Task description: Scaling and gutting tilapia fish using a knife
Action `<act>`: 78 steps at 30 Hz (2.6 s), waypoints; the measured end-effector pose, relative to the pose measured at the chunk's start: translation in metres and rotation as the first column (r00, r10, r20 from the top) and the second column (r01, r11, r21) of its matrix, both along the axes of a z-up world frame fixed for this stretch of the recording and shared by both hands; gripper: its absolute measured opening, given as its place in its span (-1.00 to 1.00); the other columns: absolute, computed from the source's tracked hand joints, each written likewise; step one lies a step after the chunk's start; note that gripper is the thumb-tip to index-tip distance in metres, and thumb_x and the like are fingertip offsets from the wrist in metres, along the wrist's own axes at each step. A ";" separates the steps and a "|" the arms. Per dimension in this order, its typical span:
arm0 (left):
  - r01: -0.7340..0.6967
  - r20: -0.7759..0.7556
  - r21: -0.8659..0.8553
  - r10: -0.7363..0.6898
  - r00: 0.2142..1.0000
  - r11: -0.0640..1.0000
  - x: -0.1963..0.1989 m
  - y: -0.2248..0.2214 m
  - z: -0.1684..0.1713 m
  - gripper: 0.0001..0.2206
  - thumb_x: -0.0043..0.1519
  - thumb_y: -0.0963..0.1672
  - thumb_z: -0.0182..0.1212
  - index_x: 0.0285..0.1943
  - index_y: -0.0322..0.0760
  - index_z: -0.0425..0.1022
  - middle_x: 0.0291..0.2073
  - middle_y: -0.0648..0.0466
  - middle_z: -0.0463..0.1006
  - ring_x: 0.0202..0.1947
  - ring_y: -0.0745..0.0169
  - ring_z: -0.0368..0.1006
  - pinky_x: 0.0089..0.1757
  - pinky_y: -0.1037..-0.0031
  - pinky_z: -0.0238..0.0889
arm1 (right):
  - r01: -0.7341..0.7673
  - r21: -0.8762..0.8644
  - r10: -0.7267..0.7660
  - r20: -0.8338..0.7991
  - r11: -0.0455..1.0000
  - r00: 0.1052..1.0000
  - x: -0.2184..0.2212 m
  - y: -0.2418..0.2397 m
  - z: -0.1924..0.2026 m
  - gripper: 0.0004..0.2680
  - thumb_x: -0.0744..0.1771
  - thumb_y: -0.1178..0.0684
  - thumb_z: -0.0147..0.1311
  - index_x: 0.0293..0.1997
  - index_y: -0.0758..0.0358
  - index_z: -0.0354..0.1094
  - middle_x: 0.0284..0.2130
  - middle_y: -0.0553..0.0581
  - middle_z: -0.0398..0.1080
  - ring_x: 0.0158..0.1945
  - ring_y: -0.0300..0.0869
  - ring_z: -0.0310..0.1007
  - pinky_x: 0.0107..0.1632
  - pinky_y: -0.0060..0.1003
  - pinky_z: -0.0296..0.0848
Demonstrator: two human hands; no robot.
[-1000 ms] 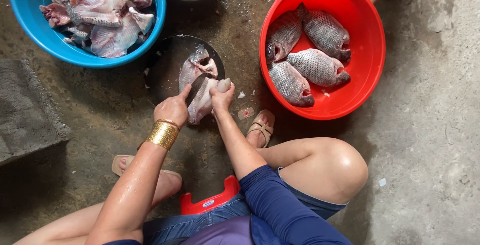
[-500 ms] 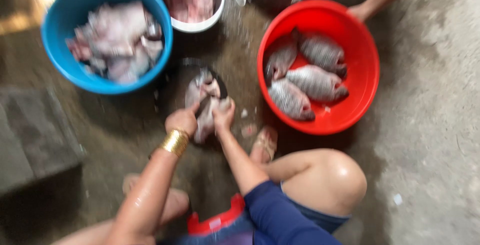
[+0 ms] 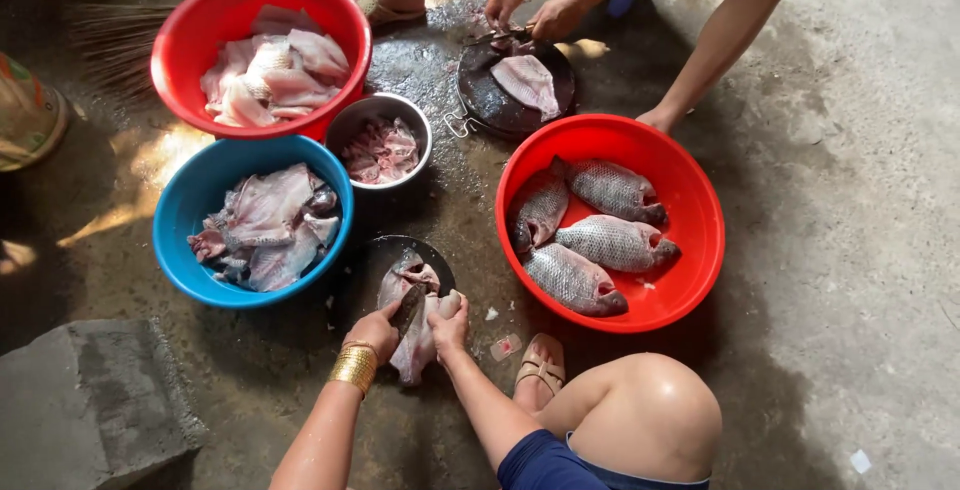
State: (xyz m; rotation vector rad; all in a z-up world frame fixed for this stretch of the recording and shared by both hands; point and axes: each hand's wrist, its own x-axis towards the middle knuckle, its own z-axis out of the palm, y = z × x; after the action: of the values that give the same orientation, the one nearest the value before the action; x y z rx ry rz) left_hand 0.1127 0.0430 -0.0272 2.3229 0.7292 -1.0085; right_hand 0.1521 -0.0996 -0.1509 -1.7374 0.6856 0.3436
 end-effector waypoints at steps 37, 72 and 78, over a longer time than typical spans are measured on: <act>0.031 -0.009 0.103 -0.031 0.999 0.994 -0.003 -0.060 0.102 -0.42 0.37 -0.18 -0.35 0.61 0.30 -0.05 0.08 -0.18 0.60 0.16 -0.17 0.50 0.11 0.04 0.35 | 0.061 0.362 -0.117 0.137 0.930 0.984 -0.011 -0.018 -0.041 -0.44 0.06 0.31 0.22 0.17 -0.02 0.35 -0.24 0.06 0.44 -0.18 -0.17 0.46 -0.12 -0.25 0.47; 0.305 -0.121 0.116 -0.291 0.949 0.945 -0.122 -0.026 0.080 -0.36 0.36 -0.23 -0.33 0.63 0.31 -0.16 -0.10 -0.11 0.69 0.03 -0.08 0.62 0.05 0.14 0.45 | 0.097 0.466 -0.076 -0.064 0.879 0.995 0.007 -0.044 -0.068 -0.53 0.05 0.33 0.29 0.03 0.13 0.39 -0.21 0.18 0.46 -0.12 0.05 0.46 -0.06 0.02 0.44; 0.204 0.006 0.137 -0.207 0.978 0.969 -0.144 -0.022 0.067 -0.38 0.36 -0.19 -0.26 0.62 0.35 -0.11 -0.11 -0.11 0.66 0.00 -0.12 0.60 0.03 0.09 0.45 | 0.198 0.510 -0.134 -0.161 0.837 0.978 0.003 -0.061 -0.153 -0.56 0.05 0.38 0.32 -0.03 0.22 0.41 -0.24 0.26 0.49 -0.14 0.17 0.52 -0.09 0.16 0.47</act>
State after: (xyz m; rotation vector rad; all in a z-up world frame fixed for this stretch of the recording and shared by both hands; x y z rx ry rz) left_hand -0.0313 0.0212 0.0401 2.5650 0.5730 -1.0504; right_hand 0.1555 -0.1605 -0.3040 -1.1320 0.7416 0.4674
